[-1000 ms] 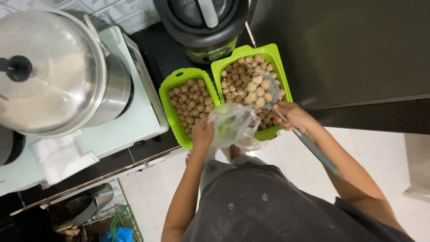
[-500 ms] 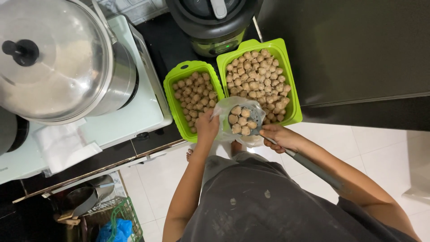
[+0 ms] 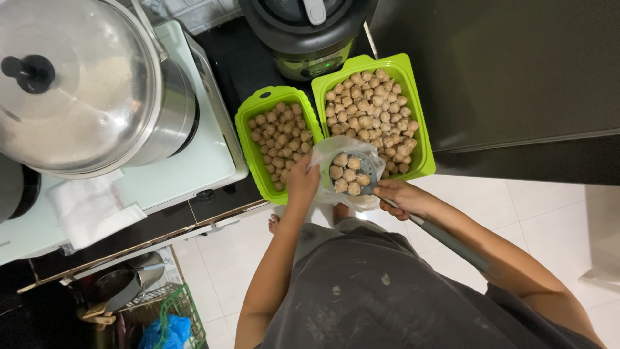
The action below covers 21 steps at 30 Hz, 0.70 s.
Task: The person scoops meatballs from a green container into a plastic bag using a slotted spoon and then ties the bag.
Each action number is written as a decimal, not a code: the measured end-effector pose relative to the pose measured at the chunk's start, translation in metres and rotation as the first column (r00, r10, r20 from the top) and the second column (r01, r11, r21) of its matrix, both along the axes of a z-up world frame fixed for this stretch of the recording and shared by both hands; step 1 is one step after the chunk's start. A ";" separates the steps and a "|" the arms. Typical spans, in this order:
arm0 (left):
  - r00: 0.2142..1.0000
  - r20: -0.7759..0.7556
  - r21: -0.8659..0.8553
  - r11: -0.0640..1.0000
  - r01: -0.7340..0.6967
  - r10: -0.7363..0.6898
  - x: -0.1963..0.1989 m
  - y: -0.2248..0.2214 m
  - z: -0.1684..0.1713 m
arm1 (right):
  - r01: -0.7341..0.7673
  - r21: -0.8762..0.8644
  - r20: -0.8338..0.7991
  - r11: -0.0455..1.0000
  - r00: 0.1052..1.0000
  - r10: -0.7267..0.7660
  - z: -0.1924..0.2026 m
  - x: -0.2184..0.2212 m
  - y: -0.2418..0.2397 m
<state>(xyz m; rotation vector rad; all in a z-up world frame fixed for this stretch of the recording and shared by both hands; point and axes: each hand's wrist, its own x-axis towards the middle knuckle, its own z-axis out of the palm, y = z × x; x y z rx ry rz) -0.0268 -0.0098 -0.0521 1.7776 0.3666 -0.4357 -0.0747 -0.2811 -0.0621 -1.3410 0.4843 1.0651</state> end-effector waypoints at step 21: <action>0.898 0.191 0.340 0.885 0.318 -0.397 -0.018 -0.039 0.057 | -0.276 -0.826 0.243 0.491 0.612 0.753 -0.053 0.017 0.014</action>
